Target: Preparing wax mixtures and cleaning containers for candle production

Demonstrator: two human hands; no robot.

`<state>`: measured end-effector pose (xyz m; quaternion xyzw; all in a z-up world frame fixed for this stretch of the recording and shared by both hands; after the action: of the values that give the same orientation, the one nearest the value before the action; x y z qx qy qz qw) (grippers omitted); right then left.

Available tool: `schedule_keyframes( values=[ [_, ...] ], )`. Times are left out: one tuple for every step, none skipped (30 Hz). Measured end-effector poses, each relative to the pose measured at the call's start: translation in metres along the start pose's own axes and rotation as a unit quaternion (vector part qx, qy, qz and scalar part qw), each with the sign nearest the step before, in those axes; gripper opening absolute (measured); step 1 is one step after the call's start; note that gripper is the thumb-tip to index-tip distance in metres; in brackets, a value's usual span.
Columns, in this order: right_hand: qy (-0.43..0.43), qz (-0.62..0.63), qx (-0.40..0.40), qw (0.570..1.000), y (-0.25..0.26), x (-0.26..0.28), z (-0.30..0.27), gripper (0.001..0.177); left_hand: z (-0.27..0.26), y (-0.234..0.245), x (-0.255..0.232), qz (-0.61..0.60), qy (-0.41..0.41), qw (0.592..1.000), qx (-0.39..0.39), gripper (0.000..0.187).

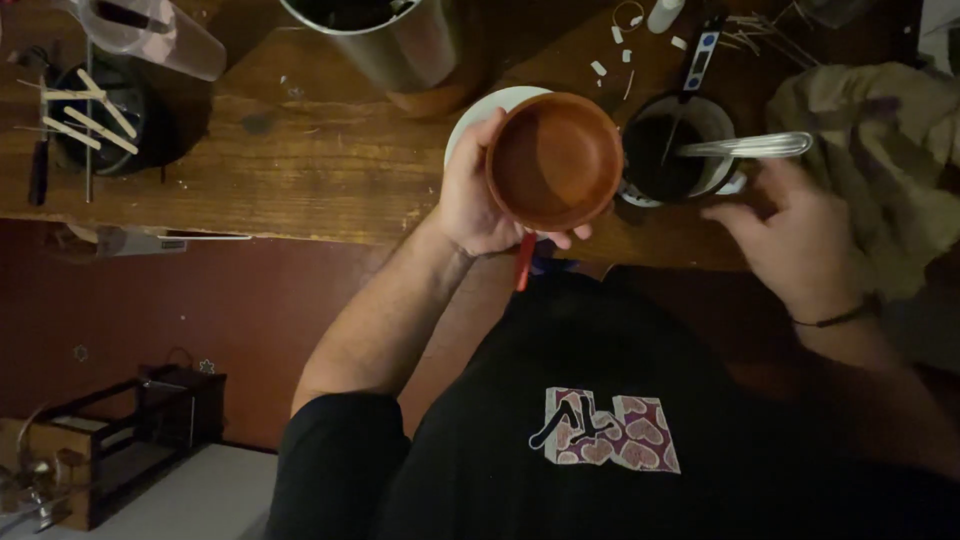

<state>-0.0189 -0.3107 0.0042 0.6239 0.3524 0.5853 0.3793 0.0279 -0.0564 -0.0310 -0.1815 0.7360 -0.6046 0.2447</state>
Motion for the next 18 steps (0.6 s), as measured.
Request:
schedule_keyframes(
  values=[
    [-0.001,-0.001,-0.001,1.0,0.002,-0.013,-0.004,0.048,-0.004,-0.001,0.002,0.0,0.001,1.0,0.001,0.087],
    [0.019,-0.081,-0.04,0.996,0.01,-0.022,-0.009,0.047,-0.007,-0.002,0.004,0.002,0.001,1.0,0.003,0.084],
    [0.039,-0.158,-0.078,0.984,0.017,-0.031,-0.015,0.047,-0.01,-0.004,0.007,0.004,0.0,1.0,0.005,0.081],
    [0.035,-0.161,-0.08,0.983,0.016,-0.052,-0.014,0.047,-0.012,-0.004,0.01,0.004,0.004,1.0,0.008,0.081],
    [0.064,-0.29,-0.129,0.946,0.021,-0.066,-0.015,0.059,-0.014,-0.003,0.011,-0.024,-0.005,1.0,-0.004,0.078],
    [0.09,-0.413,-0.176,0.889,0.023,-0.08,-0.02,0.074,-0.016,-0.001,0.013,-0.05,-0.011,0.999,-0.016,0.077],
    [0.084,-0.416,-0.177,0.888,0.018,-0.086,-0.016,0.074,-0.021,-0.004,0.016,-0.05,-0.005,0.999,-0.013,0.077],
    [0.057,-0.417,-0.15,0.895,0.015,-0.098,-0.011,0.053,-0.024,-0.01,0.021,-0.025,0.016,1.0,-0.001,0.087],
    [0.03,-0.417,-0.123,0.9,0.012,-0.112,-0.008,0.034,-0.025,-0.016,0.027,0.001,0.037,0.999,0.012,0.097],
    [0.015,-0.425,-0.126,0.896,0.013,-0.123,-0.008,0.034,-0.027,-0.018,0.032,0.001,0.052,0.998,0.021,0.097],
    [0.031,-0.372,-0.158,0.914,0.017,-0.13,-0.011,0.025,-0.027,-0.017,0.036,0.007,0.05,0.999,0.011,0.095],
    [0.05,-0.316,-0.189,0.929,0.02,-0.137,-0.014,0.025,-0.03,-0.016,0.039,0.013,0.046,0.999,-0.003,0.093],
    [0.036,-0.322,-0.191,0.927,0.023,-0.146,-0.018,0.025,-0.03,-0.021,0.047,0.013,0.06,0.998,0.003,0.093],
    [0.06,-0.209,-0.234,0.948,0.031,-0.151,-0.021,0.031,-0.033,-0.027,0.05,0.02,0.047,0.999,0.012,0.091],
    [0.083,-0.094,-0.276,0.953,0.04,-0.157,-0.025,0.042,-0.036,-0.032,0.054,0.026,0.035,0.999,0.021,0.089],
    [0.081,-0.097,-0.279,0.952,0.041,-0.167,-0.029,0.042,-0.038,-0.033,0.062,0.027,0.037,0.999,0.024,0.089],
    [0.02,-0.028,-0.278,0.96,0.043,-0.19,-0.031,0.035,-0.039,-0.033,0.069,0.029,0.033,0.999,0.019,0.091],
    [-0.038,0.044,-0.271,0.961,0.041,-0.213,-0.033,0.032,-0.042,-0.033,0.076,0.03,0.026,0.999,0.012,0.093]
  ],
)
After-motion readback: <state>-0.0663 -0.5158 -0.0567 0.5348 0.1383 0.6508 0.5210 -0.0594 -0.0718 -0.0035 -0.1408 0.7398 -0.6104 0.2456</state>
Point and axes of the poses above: each hand's wrist, its own z-axis towards the middle knuckle, its own y-axis out of the back of the hand, x = y × z, the point moved 8 cm from there along z, towards the middle knuckle, and after that the axes turned 7 degrees about -z, right-handed, at the moved point
